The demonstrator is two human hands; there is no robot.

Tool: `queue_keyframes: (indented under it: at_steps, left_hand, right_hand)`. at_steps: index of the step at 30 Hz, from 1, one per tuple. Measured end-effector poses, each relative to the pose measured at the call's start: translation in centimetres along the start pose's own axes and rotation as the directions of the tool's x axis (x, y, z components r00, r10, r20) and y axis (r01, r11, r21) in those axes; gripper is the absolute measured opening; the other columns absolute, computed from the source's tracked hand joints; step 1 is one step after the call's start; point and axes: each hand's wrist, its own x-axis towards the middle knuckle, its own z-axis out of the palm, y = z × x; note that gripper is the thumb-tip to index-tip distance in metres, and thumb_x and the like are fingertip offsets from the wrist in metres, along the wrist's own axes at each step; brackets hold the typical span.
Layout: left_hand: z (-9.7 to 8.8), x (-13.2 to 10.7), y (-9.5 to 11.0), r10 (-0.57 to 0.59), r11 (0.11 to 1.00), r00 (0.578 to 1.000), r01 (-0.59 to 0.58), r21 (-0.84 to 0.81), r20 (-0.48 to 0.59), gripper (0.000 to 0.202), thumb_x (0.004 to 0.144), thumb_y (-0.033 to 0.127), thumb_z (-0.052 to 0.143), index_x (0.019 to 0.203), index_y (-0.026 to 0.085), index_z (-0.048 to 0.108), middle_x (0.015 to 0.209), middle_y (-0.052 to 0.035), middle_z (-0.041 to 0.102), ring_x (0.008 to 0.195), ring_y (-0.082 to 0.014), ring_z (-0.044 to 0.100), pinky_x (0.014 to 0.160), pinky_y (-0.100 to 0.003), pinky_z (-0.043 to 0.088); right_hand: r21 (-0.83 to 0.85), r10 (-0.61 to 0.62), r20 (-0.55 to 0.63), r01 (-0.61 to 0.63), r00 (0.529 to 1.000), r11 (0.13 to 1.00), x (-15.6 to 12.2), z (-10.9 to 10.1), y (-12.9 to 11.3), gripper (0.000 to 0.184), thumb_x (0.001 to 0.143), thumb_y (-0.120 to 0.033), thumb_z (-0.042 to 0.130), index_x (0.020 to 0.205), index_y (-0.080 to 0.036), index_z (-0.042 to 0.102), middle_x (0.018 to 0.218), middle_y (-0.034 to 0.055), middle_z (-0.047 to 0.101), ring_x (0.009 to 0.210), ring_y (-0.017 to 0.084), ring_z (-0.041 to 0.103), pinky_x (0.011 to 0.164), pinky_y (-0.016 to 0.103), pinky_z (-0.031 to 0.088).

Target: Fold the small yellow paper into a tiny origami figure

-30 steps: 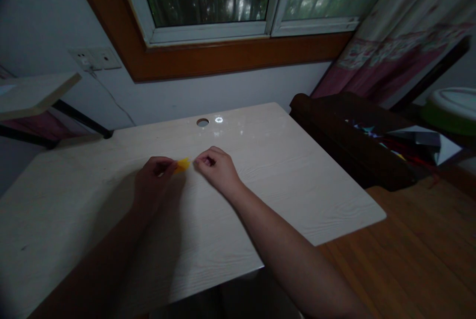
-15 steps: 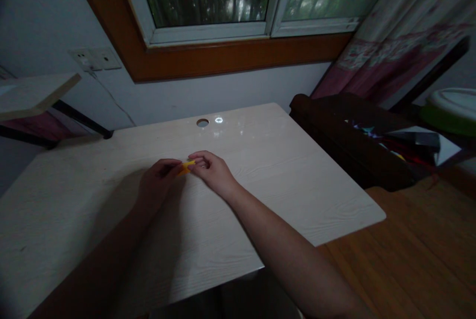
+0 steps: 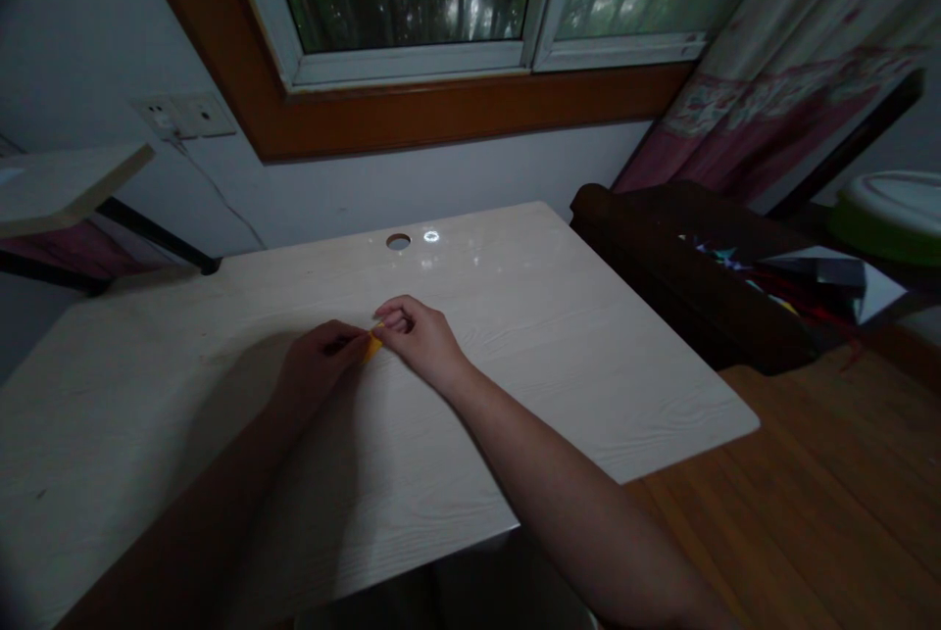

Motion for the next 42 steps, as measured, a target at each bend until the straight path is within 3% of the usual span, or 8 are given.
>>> queue_keyframes:
  at_steps: [3, 7, 10, 16, 22, 28, 34, 42]
  left_hand:
    - [0.02, 0.07, 0.00, 0.022, 0.999, 1.000, -0.022, 0.041, 0.012, 0.022, 0.081, 0.043, 0.063, 0.077, 0.022, 0.072, 0.074, -0.0024, 0.071, 0.065, -0.0170, 0.063, 0.062, -0.027, 0.048]
    - [-0.09, 0.12, -0.03, -0.064, 0.998, 0.998, 0.064, -0.003, 0.026, 0.021, 0.080, 0.041, 0.063, 0.080, 0.022, 0.073, 0.076, -0.0023, 0.073, 0.067, -0.0179, 0.065, 0.062, -0.027, 0.049]
    - [-0.19, 0.20, -0.04, -0.147, 0.982, 0.989, 0.149, -0.117, 0.024, 0.021, 0.080, 0.040, 0.064, 0.082, 0.021, 0.072, 0.072, -0.0018, 0.072, 0.064, -0.0171, 0.066, 0.061, -0.027, 0.051]
    - [0.01, 0.43, -0.53, -0.244, 0.869, 0.969, 0.231, -0.438, 0.027, 0.023, 0.079, 0.038, 0.067, 0.088, 0.017, 0.063, 0.081, -0.0040, 0.072, 0.071, -0.0180, 0.071, 0.070, -0.031, 0.057]
    - [0.43, 0.40, -0.83, -0.202, 0.841, 0.979, 0.186, -0.508, 0.024, 0.027, 0.079, 0.036, 0.068, 0.093, 0.018, 0.054, 0.082, -0.0028, 0.071, 0.070, -0.0172, 0.071, 0.064, -0.029, 0.056]
    - [0.63, 0.06, -0.36, -0.102, 0.861, 0.995, 0.093, -0.499, 0.008, 0.044, 0.082, 0.032, 0.065, 0.120, 0.023, 0.046, 0.086, 0.0001, 0.067, 0.070, -0.0150, 0.070, 0.063, -0.026, 0.054]
    - [0.37, -0.04, -0.52, -0.061, 0.939, 0.998, 0.055, -0.339, -0.005, 0.019, 0.083, 0.030, 0.061, 0.100, 0.021, 0.063, 0.091, -0.0035, 0.067, 0.076, -0.0145, 0.066, 0.066, -0.025, 0.053]
    - [0.18, 0.20, -0.33, -0.080, 0.875, 0.997, 0.070, -0.478, -0.001, 0.015, 0.081, 0.028, 0.063, 0.091, 0.019, 0.057, 0.076, -0.0007, 0.066, 0.066, -0.0135, 0.065, 0.064, -0.027, 0.053]
  right_hand:
    - [-0.013, -0.004, 0.008, 0.004, 1.000, 1.000, -0.06, 0.00, -0.22, 0.025, 0.078, -0.030, 0.070, 0.100, -0.020, 0.065, 0.083, 0.0028, 0.068, 0.073, 0.014, 0.063, 0.070, 0.028, 0.051]
    - [0.059, 0.005, -0.025, -0.003, 1.000, 0.998, 0.06, 0.04, -0.23, 0.022, 0.085, -0.039, 0.062, 0.095, -0.019, 0.064, 0.085, 0.0039, 0.068, 0.076, 0.014, 0.063, 0.072, 0.028, 0.051]
    - [0.119, 0.022, -0.009, -0.021, 1.000, 0.993, 0.21, 0.14, 0.00, 0.023, 0.088, -0.041, 0.056, 0.093, -0.019, 0.063, 0.080, 0.0028, 0.067, 0.074, 0.013, 0.063, 0.073, 0.028, 0.051]
    - [0.116, 0.028, 0.061, -0.035, 0.998, 0.993, 0.05, 0.36, 0.30, 0.023, 0.080, -0.038, 0.067, 0.091, -0.019, 0.060, 0.080, 0.0005, 0.065, 0.069, 0.012, 0.060, 0.066, 0.025, 0.049]
    - [0.051, 0.028, 0.070, -0.032, 0.997, 0.998, -0.13, 0.24, 0.31, 0.021, 0.075, -0.030, 0.072, 0.088, -0.019, 0.060, 0.077, -0.0012, 0.063, 0.067, 0.012, 0.058, 0.064, 0.025, 0.047]
    - [0.057, 0.040, 0.087, -0.045, 0.995, 0.997, 0.02, 0.31, 0.58, 0.018, 0.074, -0.029, 0.072, 0.086, -0.018, 0.063, 0.078, 0.0004, 0.066, 0.070, 0.013, 0.062, 0.067, 0.027, 0.050]
    - [0.056, 0.044, 0.114, -0.051, 0.992, 0.997, 0.01, 0.34, 0.62, 0.020, 0.074, -0.032, 0.074, 0.087, -0.019, 0.066, 0.079, 0.0009, 0.067, 0.072, 0.013, 0.062, 0.070, 0.028, 0.050]
    - [0.167, 0.042, 0.090, -0.057, 0.995, 0.984, 0.29, 0.26, 0.21, 0.026, 0.070, -0.031, 0.077, 0.090, -0.019, 0.063, 0.084, 0.0014, 0.067, 0.073, 0.013, 0.062, 0.071, 0.027, 0.051]
